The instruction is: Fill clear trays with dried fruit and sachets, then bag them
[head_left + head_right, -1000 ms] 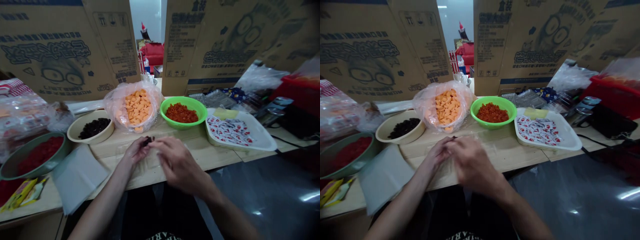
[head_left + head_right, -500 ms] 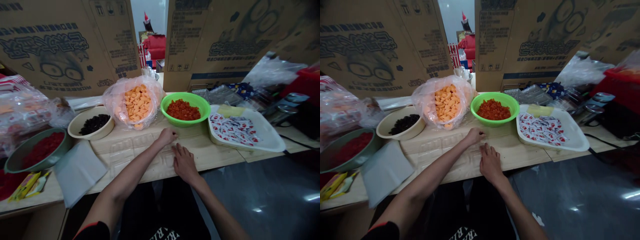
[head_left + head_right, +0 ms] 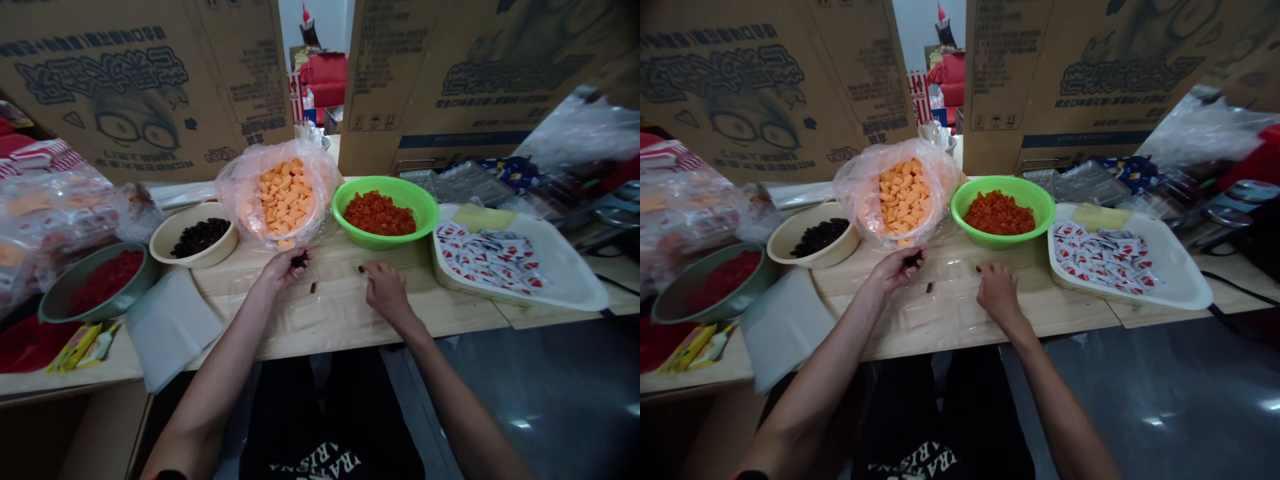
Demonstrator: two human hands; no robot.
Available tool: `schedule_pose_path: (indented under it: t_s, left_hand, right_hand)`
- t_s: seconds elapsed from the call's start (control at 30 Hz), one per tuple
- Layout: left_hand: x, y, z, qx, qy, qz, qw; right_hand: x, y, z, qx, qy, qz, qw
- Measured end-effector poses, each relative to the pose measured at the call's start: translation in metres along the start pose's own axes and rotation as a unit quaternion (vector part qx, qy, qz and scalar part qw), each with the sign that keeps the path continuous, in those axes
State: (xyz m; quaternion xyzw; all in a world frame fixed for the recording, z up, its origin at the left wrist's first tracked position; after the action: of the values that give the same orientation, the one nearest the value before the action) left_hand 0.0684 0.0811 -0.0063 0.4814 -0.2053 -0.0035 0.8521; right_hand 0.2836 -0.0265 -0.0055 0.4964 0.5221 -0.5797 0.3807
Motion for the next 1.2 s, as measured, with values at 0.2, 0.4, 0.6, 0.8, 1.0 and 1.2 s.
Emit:
schedule_pose_path:
  t_s: [0.2, 0.4, 0.6, 0.8, 1.0, 1.2]
  left_hand:
    - [-0.031, -0.012, 0.031, 0.052, 0.057, -0.156, 0.985]
    - [-0.009, -0.021, 0.036, 0.149, 0.098, -0.546, 0.818]
    - [0.019, -0.022, 0.031, 0.162, 0.08, -0.592, 0.785]
    - [0.067, 0.004, 0.014, 0.232, 0.049, -0.6, 0.764]
    - [-0.021, 0.051, 0.009, 0.186, 0.167, -0.619, 0.745]
    - [-0.029, 0.033, 0.014, 0.173, 0.1, -0.637, 0.745]
  right_hand:
    - [0.017, -0.003, -0.046, -0.028, -0.073, 0.063, 0.995]
    - [0.022, -0.004, -0.038, -0.007, -0.035, 0.064, 0.997]
    - [0.028, -0.001, -0.028, 0.008, 0.019, 0.013, 1.0]
    - [0.03, -0.001, -0.025, 0.014, 0.031, 0.017, 0.999]
    - [0.029, 0.0, -0.023, 0.034, 0.029, 0.023, 0.999]
    - [0.03, 0.0, -0.023, 0.055, 0.031, 0.034, 0.997]
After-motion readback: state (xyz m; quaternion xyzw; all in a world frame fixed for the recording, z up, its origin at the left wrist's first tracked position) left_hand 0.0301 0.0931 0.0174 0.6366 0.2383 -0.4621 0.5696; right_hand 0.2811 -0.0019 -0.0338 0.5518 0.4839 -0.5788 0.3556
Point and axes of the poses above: each hand's wrist, its own z-axis away from the middle knuckle, its own x-axis out of the palm, y = z × x, the point moved 9 cm from there along -z, towards the middle knuckle, and after that the axes turned 4 degrees about z, right-handed, at the moved point
